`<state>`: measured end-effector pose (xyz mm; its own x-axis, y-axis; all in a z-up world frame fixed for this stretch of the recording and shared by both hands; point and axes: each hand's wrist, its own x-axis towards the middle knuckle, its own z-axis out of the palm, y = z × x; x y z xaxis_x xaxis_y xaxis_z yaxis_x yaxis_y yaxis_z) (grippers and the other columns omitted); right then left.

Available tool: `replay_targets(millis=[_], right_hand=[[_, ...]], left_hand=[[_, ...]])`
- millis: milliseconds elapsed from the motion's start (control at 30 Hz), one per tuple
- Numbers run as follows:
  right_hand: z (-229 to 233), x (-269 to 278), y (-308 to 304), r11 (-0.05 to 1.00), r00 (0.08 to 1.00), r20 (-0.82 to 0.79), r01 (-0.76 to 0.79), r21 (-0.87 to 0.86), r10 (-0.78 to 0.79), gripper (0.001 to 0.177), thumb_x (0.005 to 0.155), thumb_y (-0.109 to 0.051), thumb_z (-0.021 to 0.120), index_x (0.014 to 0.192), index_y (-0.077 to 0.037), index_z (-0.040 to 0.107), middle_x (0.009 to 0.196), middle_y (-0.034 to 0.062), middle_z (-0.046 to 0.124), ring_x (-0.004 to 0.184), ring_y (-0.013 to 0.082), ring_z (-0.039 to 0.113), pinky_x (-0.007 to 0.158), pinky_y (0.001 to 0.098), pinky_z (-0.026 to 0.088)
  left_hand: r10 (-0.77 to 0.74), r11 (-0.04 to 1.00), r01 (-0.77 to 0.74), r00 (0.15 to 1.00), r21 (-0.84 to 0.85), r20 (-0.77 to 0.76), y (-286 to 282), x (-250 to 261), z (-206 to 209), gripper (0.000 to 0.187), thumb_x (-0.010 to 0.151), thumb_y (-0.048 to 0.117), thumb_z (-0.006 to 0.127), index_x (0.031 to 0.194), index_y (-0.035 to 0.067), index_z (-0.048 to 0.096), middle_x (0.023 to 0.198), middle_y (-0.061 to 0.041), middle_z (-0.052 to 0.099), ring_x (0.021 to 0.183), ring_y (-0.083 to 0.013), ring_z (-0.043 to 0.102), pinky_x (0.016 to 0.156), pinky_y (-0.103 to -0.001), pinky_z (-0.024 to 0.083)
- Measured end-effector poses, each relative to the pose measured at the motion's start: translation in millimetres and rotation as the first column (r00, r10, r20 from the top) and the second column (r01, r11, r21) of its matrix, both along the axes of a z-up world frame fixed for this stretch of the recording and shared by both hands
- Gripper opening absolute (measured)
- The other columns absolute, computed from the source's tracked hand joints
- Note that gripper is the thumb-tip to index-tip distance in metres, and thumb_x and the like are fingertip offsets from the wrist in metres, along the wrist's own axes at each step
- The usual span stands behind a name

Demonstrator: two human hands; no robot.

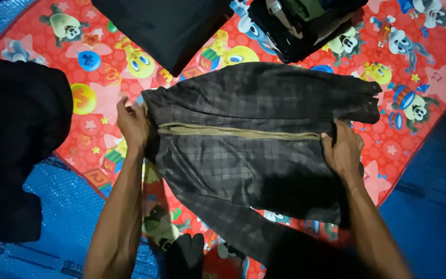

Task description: The recorder folds several items of laundry, including a checkered jacket and athletic pants, on a patterned mat on the floor.

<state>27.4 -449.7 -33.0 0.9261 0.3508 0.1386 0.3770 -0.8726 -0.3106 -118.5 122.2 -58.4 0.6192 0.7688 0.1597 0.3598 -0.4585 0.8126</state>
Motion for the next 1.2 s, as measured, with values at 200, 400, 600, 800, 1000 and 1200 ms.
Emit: replay_targets(millis=[200, 400, 600, 800, 1000, 1200], right_hand=[[-1, -33, -4, 0.998, 0.990, 0.120, 0.067, 0.011, -0.068, 0.055, 0.101, -0.034, 0.063, 0.143, 0.001, 0.056, 0.138, 0.0271, 0.059, 0.130, 0.0444, 0.052, 0.106, 0.0628, 0.041], [4, -44, -14, 0.876, 0.876, -0.028, 0.482, -0.003, -0.482, 0.058, 0.098, -0.040, 0.071, 0.140, -0.001, 0.061, 0.126, 0.0299, 0.061, 0.120, 0.0486, 0.052, 0.094, 0.0648, 0.040], [-38, -35, -58, 0.841, 0.852, -0.133, 0.522, 0.144, -0.507, 0.055, 0.092, -0.039, 0.079, 0.123, 0.004, 0.067, 0.108, 0.0268, 0.069, 0.102, 0.0413, 0.065, 0.089, 0.0518, 0.051], [-28, -36, -53, 0.852, 0.873, -0.186, 0.483, 0.205, -0.450, 0.048, 0.091, -0.034, 0.077, 0.118, 0.006, 0.069, 0.104, 0.0265, 0.071, 0.098, 0.0392, 0.068, 0.089, 0.0505, 0.052], [-44, -34, -65, 0.886, 0.898, -0.124, 0.437, 0.154, -0.422, 0.052, 0.091, -0.034, 0.078, 0.124, 0.005, 0.067, 0.111, 0.0274, 0.067, 0.105, 0.0413, 0.063, 0.090, 0.0505, 0.050], [-41, -37, -71, 0.908, 0.919, -0.113, 0.392, 0.149, -0.379, 0.049, 0.091, -0.027, 0.079, 0.127, 0.003, 0.066, 0.112, 0.0247, 0.066, 0.106, 0.0404, 0.062, 0.092, 0.0496, 0.050]], left_hand=[[-0.380, 0.887, 0.439, 0.871, 0.144, -0.313, -26, -58, 22, 0.038, 0.082, 0.033, 0.086, 0.101, 0.003, 0.072, 0.089, -0.022, 0.071, 0.080, -0.0350, 0.067, 0.067, -0.043, 0.051], [-0.298, 0.929, 0.344, 0.913, 0.134, -0.278, -34, -67, 3, 0.027, 0.091, 0.024, 0.079, 0.100, 0.002, 0.068, 0.085, -0.021, 0.072, 0.081, -0.0361, 0.068, 0.077, -0.045, 0.047], [-0.269, 0.940, 0.216, 0.945, -0.263, -0.186, -30, -58, -3, 0.019, 0.098, 0.018, 0.069, 0.099, 0.002, 0.060, 0.083, -0.012, 0.066, 0.079, -0.0225, 0.063, 0.074, -0.034, 0.049], [-0.312, 0.707, 0.266, 0.949, -0.655, 0.049, -8, -29, -32, 0.010, 0.095, 0.010, 0.073, 0.094, 0.007, 0.063, 0.083, 0.005, 0.060, 0.075, -0.0071, 0.056, 0.066, -0.024, 0.046], [-0.227, 0.575, 0.141, 0.974, -0.806, 0.008, -3, -18, -23, 0.008, 0.095, 0.010, 0.072, 0.092, 0.008, 0.065, 0.074, 0.002, 0.062, 0.055, -0.0085, 0.053, 0.049, -0.026, 0.041], [-0.182, 0.801, 0.202, 0.979, -0.563, 0.091, -7, -24, -22, 0.012, 0.093, 0.009, 0.077, 0.099, 0.004, 0.067, 0.086, 0.000, 0.068, 0.072, -0.0061, 0.061, 0.065, -0.023, 0.051]])
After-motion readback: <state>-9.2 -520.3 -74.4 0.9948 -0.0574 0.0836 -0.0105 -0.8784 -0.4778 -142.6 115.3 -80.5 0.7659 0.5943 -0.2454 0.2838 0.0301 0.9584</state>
